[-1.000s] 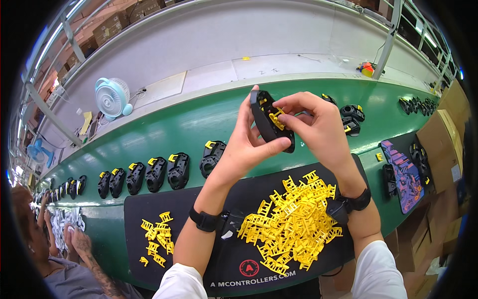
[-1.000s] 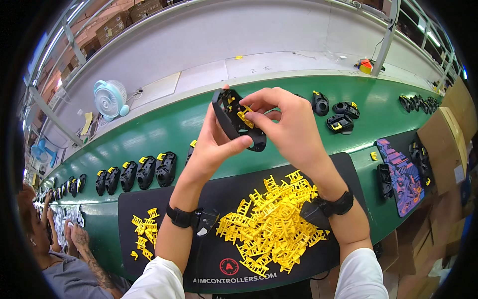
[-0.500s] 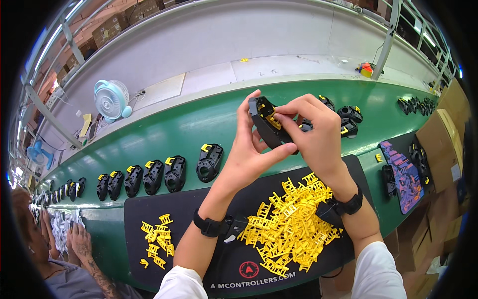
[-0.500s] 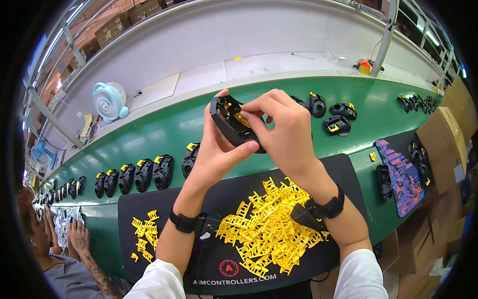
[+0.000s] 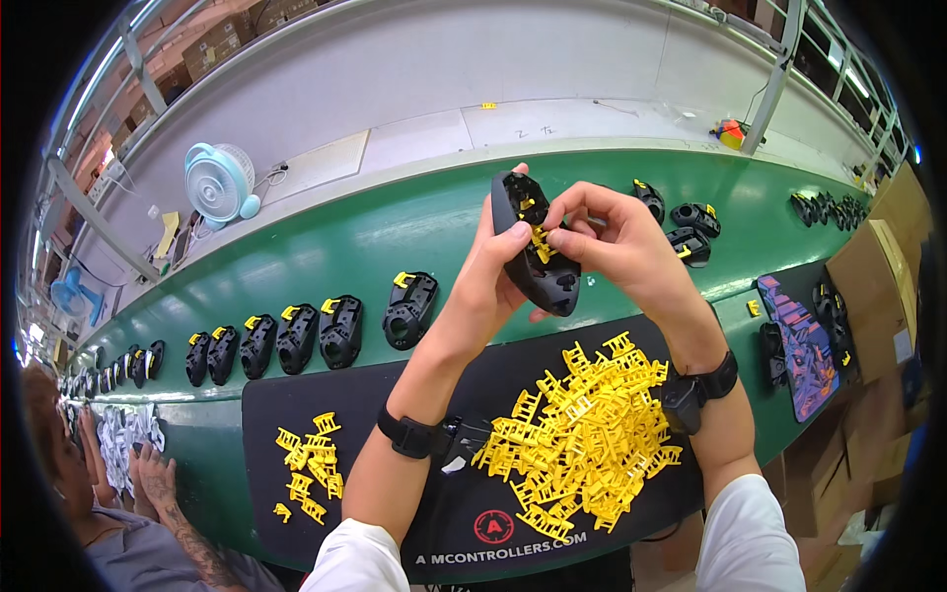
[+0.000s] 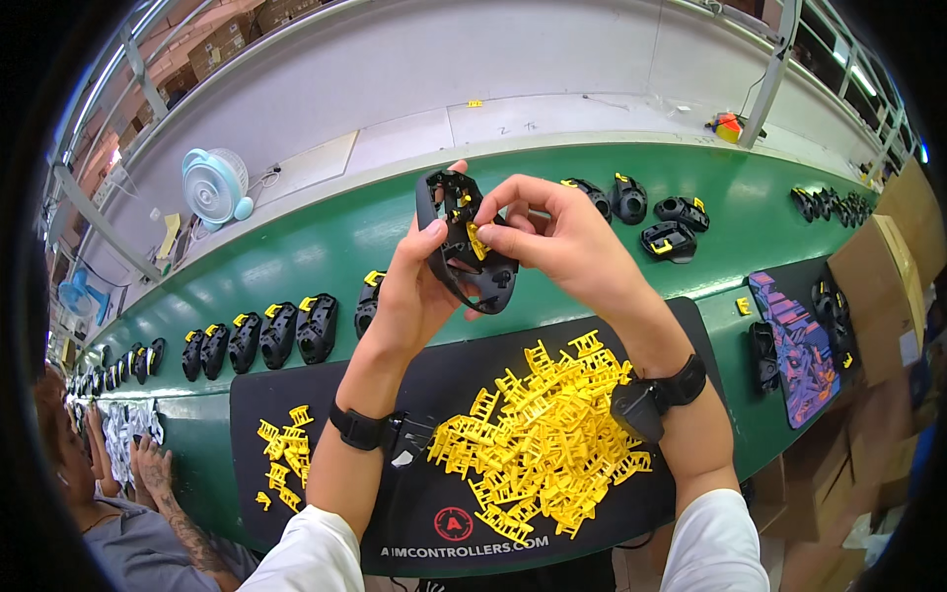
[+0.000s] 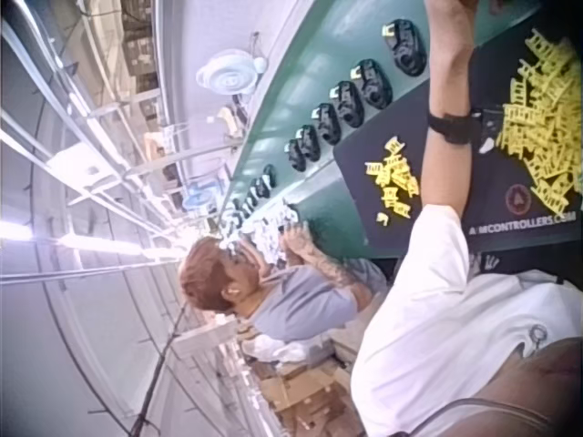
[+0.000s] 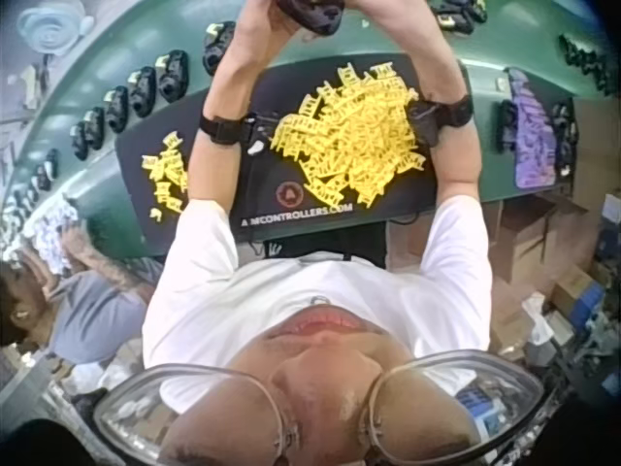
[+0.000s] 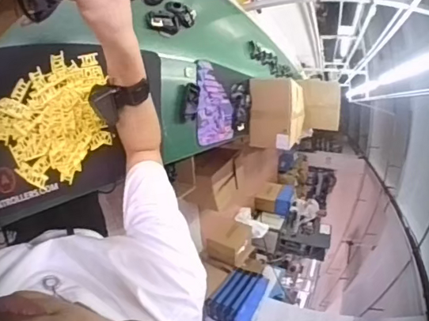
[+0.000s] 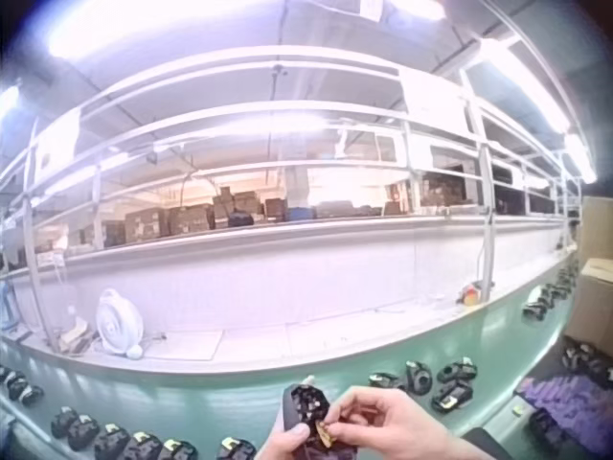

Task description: Assembling yellow components into black electronic mouse housings.

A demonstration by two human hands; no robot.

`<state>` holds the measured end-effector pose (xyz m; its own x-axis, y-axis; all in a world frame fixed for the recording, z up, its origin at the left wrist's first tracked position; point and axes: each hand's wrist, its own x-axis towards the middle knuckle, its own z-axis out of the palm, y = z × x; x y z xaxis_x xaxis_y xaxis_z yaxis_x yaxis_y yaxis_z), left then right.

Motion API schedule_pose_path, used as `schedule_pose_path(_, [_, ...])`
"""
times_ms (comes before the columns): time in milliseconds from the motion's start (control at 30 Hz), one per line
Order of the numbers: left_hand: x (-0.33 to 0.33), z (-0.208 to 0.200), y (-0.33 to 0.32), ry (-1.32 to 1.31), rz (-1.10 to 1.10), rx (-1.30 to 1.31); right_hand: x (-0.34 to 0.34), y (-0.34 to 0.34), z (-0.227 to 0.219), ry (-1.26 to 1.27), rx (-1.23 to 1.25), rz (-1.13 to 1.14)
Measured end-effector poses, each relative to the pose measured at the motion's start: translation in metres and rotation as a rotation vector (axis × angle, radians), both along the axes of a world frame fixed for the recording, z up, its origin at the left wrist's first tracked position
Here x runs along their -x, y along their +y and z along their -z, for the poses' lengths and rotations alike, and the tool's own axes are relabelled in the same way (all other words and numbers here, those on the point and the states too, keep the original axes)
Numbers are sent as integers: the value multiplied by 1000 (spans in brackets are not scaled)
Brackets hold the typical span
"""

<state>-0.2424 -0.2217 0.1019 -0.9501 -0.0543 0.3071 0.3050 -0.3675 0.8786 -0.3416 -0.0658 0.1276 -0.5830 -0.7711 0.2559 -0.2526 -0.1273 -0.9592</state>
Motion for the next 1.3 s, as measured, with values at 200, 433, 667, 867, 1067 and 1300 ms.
schedule_pose_path(200, [3,6,-24,-76,263,-321,-9,-9,4,418,70,212])
schedule_pose_path(433, [9,7,-34,-385,297,-462,-7,-7,2,1097,24,84])
schedule_pose_path(667, [8,12,-48,-459,210,-319,-18,-11,8,993,-137,8])
schedule_pose_path(867, [15,40,-73,-470,-436,857,-53,-4,18,1035,-592,-337])
schedule_pose_path(1067, [22,69,-46,-556,-560,1513,-69,-11,44,1031,-846,-533])
schedule_pose_path(1300, [20,72,-51,-590,-685,1557,-4,10,20,942,-639,-98])
